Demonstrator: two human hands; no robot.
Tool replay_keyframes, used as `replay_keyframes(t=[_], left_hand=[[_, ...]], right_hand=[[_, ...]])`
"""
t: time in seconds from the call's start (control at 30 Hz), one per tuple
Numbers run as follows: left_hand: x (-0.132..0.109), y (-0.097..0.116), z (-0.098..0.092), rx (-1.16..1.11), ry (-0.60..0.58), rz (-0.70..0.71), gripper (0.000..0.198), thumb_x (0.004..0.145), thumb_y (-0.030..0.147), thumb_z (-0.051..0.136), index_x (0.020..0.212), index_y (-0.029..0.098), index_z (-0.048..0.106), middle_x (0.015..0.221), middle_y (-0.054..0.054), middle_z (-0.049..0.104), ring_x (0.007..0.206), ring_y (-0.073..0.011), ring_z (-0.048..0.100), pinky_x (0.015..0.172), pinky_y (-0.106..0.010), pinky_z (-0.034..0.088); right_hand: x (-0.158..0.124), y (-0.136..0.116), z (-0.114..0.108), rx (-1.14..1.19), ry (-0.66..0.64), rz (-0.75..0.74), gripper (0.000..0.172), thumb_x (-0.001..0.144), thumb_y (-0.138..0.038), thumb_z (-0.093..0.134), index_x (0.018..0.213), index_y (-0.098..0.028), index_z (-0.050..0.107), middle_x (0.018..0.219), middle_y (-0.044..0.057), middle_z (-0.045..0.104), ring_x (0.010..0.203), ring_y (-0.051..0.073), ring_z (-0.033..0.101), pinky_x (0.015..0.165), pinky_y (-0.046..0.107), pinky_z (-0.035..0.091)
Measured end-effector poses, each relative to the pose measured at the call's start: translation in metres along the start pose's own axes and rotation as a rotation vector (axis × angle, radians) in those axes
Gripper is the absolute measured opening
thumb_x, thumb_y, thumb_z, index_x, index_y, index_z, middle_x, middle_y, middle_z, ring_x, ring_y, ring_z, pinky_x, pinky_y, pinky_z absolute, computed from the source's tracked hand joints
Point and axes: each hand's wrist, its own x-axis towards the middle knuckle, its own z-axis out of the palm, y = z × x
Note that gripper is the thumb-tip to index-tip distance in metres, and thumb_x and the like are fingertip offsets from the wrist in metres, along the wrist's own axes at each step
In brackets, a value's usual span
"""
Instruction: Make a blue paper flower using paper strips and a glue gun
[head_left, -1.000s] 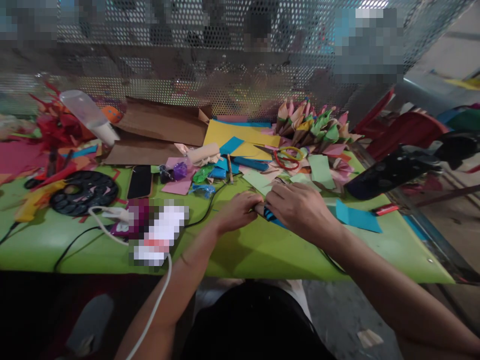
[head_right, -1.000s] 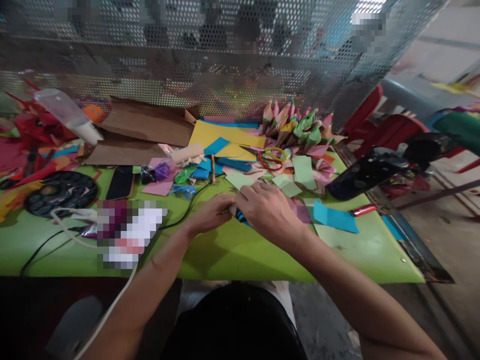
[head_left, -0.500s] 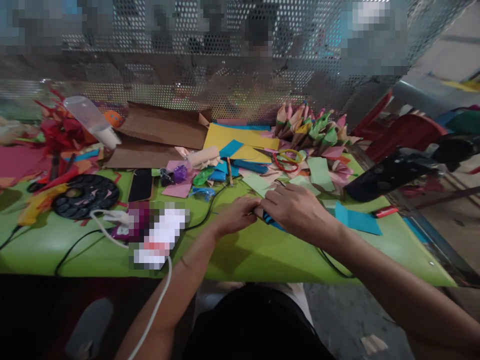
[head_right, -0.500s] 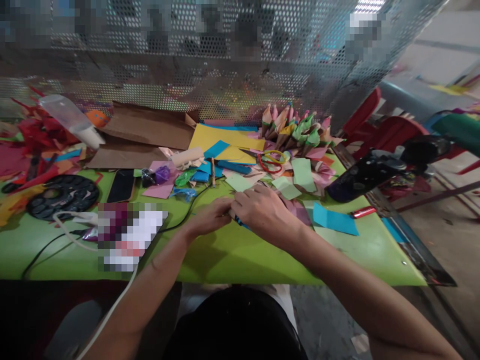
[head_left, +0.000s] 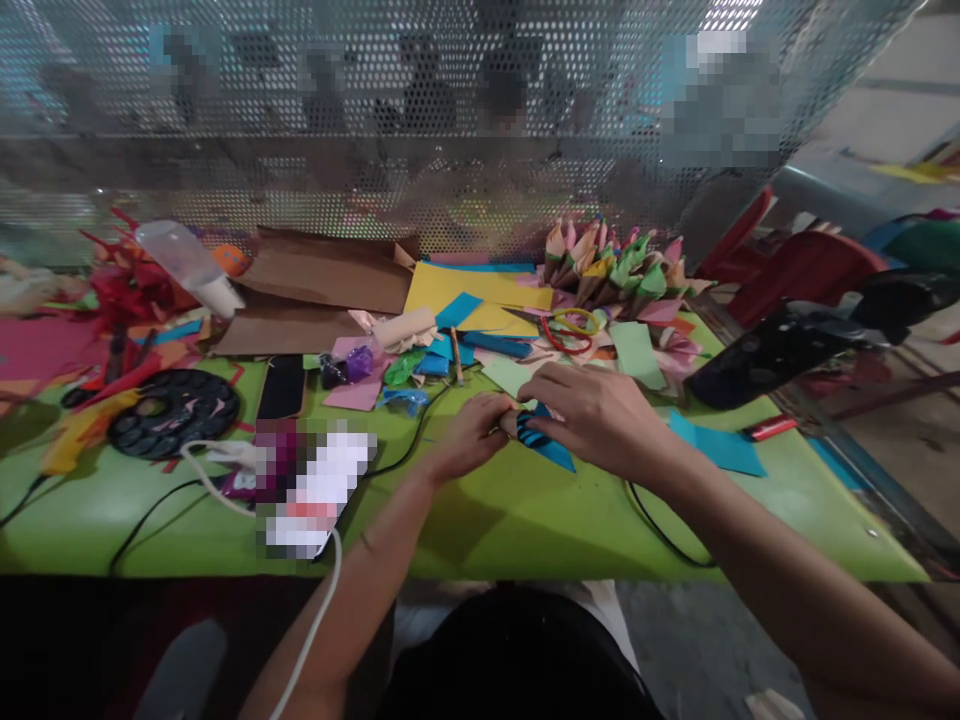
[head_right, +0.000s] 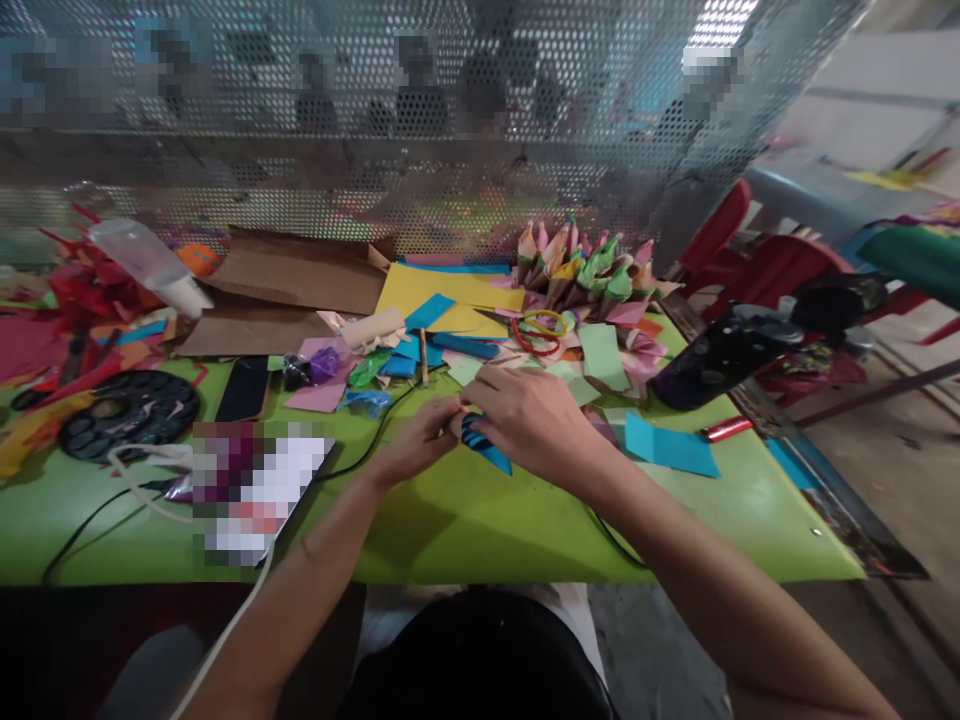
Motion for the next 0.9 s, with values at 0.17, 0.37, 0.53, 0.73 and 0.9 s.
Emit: replay_keyframes(t=[0.17,0.37,0.53,0.73,0.9], left_hand=[[0.0,0.001,-0.002,0.006,0.021,0.01,0.01,0.088,0.016,0.051,0.095,0.021,0.057,0.099,-0.004,0.066,0.098,-0.0203,0.059,0.089,-0.032,0.047],[-0.001,0.001,-0.001,0.047,0.028,0.009,0.01,0.087,0.015,0.052,0.094,0.021,0.056,0.098,-0.004,0.065,0.096,-0.0207,0.058,0.088,-0.033,0.047],[-0.001,-0.003,0.001,0.047,0.031,0.041,0.009,0.088,0.015,0.052,0.095,0.021,0.054,0.099,-0.005,0.065,0.099,-0.0209,0.058,0.091,-0.033,0.046],[-0.001,0.0,0.001,0.025,0.026,0.025,0.008,0.088,0.015,0.051,0.091,0.022,0.053,0.097,-0.004,0.064,0.097,-0.0206,0.057,0.091,-0.033,0.046],[0.0,-0.001,0.002,0.032,0.015,0.047,0.01,0.085,0.013,0.049,0.09,0.022,0.051,0.096,-0.004,0.064,0.096,-0.0206,0.057,0.09,-0.033,0.045]], right_hand=[[-0.004,0.003,0.0,0.097,0.065,0.008,0.009,0.095,-0.02,0.062,0.097,-0.018,0.071,0.101,0.008,0.071,0.085,0.018,0.062,0.069,0.029,0.038],[-0.007,0.0,0.005,0.042,0.1,-0.03,0.017,0.097,-0.021,0.058,0.09,-0.017,0.072,0.102,0.008,0.071,0.08,0.016,0.061,0.069,0.03,0.039],[-0.007,-0.003,0.006,-0.022,0.092,-0.032,0.015,0.098,-0.019,0.057,0.092,-0.016,0.071,0.1,0.008,0.071,0.078,0.017,0.059,0.069,0.031,0.038],[-0.006,-0.004,0.008,-0.077,0.046,-0.064,0.017,0.098,-0.016,0.054,0.088,-0.017,0.069,0.097,0.007,0.071,0.077,0.017,0.058,0.07,0.031,0.036],[-0.006,-0.005,0.015,-0.102,0.071,-0.05,0.022,0.099,-0.014,0.05,0.088,-0.017,0.068,0.095,0.006,0.072,0.077,0.017,0.057,0.07,0.033,0.034]])
